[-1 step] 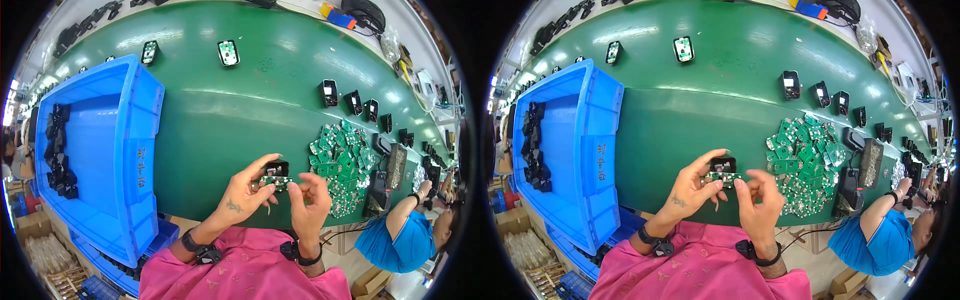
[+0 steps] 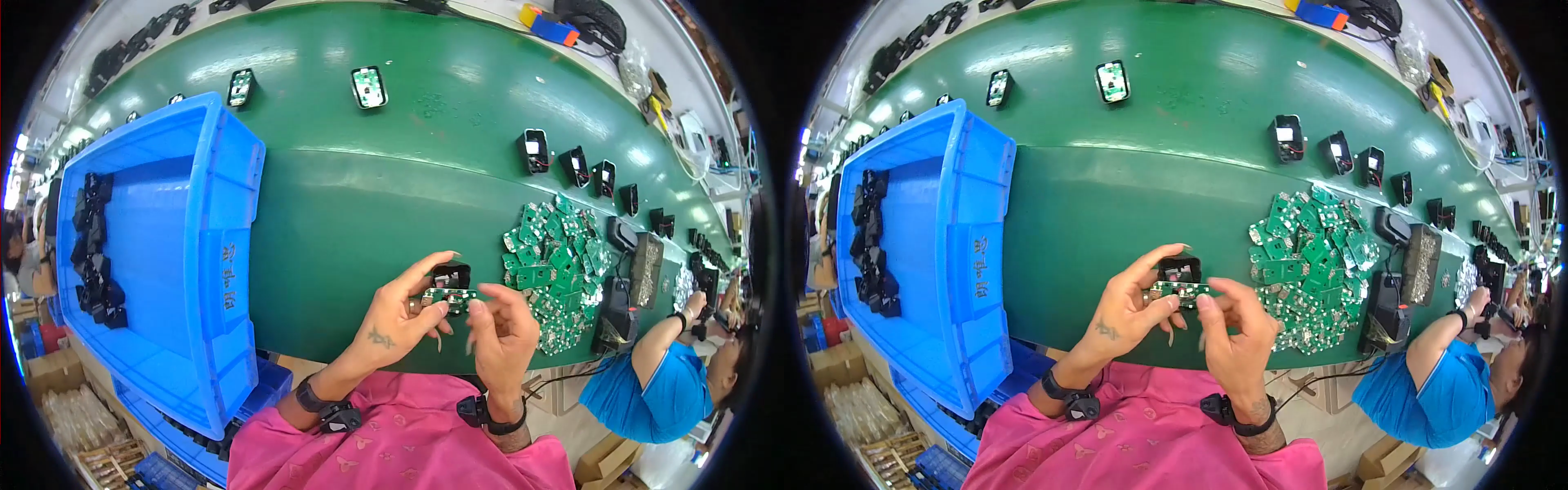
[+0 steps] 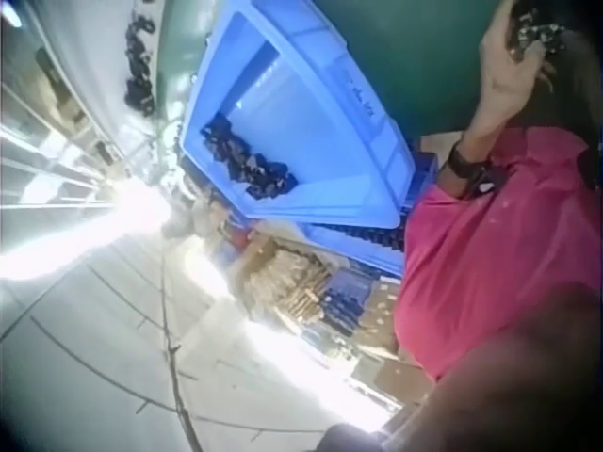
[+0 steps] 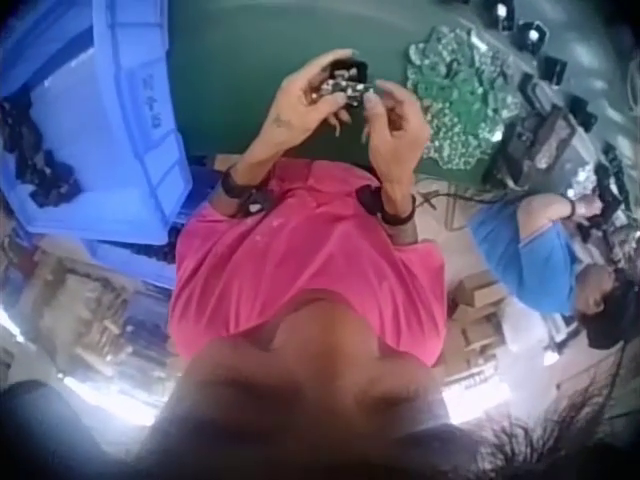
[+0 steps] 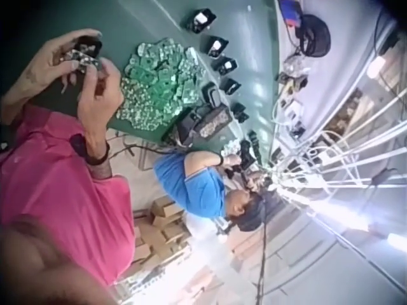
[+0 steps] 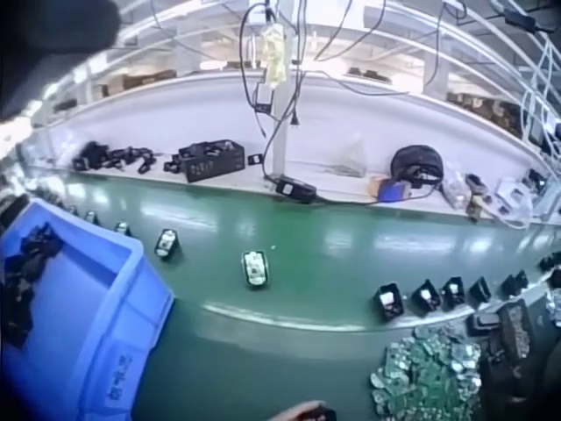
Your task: The person picks up a circuit board and a black plastic housing, fits the circuit board into the housing by hand, and places the assembled unit onto the green work surface.
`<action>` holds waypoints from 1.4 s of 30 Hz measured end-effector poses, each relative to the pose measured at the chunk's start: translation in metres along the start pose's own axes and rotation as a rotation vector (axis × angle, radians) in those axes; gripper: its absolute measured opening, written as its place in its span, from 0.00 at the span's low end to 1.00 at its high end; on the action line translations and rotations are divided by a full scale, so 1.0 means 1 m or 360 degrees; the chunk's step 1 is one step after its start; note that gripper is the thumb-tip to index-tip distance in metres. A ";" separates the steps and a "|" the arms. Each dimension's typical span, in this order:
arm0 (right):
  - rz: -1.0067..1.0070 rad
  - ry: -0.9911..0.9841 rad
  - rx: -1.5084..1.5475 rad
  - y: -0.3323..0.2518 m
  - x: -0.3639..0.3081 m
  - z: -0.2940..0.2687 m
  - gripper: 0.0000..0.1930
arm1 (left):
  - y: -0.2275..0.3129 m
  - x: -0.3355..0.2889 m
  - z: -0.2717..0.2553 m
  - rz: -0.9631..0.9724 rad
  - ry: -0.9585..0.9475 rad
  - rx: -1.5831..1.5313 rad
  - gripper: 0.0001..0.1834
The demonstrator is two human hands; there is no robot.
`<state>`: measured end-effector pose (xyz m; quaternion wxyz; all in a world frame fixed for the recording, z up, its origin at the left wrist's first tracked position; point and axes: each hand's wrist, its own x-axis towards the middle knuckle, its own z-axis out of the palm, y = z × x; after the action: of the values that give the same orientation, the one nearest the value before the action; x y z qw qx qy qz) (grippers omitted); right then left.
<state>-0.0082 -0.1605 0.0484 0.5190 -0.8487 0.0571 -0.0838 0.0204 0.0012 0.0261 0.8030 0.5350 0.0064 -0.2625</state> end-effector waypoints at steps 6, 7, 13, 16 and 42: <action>0.0301 -0.0447 0.0576 -0.005 0.006 0.004 0.09 | 0.002 0.000 0.003 0.0117 0.0108 0.0158 0.31; 0.0308 -0.0426 0.0590 -0.006 0.006 0.006 0.08 | 0.004 0.000 0.003 0.0097 0.0083 0.0214 0.31; 0.0292 -0.0430 0.0634 0.003 0.008 0.009 0.11 | 0.005 0.002 0.000 0.0026 0.0038 0.0228 0.30; 0.0424 -0.0394 0.0897 0.000 0.008 0.011 0.12 | 0.001 0.003 -0.001 0.0066 0.0066 0.0157 0.29; 0.0045 -0.0176 0.0561 0.001 0.007 0.013 0.05 | -0.006 0.004 0.012 0.0437 0.0415 0.0443 0.30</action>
<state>0.0008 -0.1509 0.0427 0.6631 -0.7471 0.0248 -0.0383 0.0177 -0.0129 0.0248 0.7421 0.6658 0.0012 -0.0780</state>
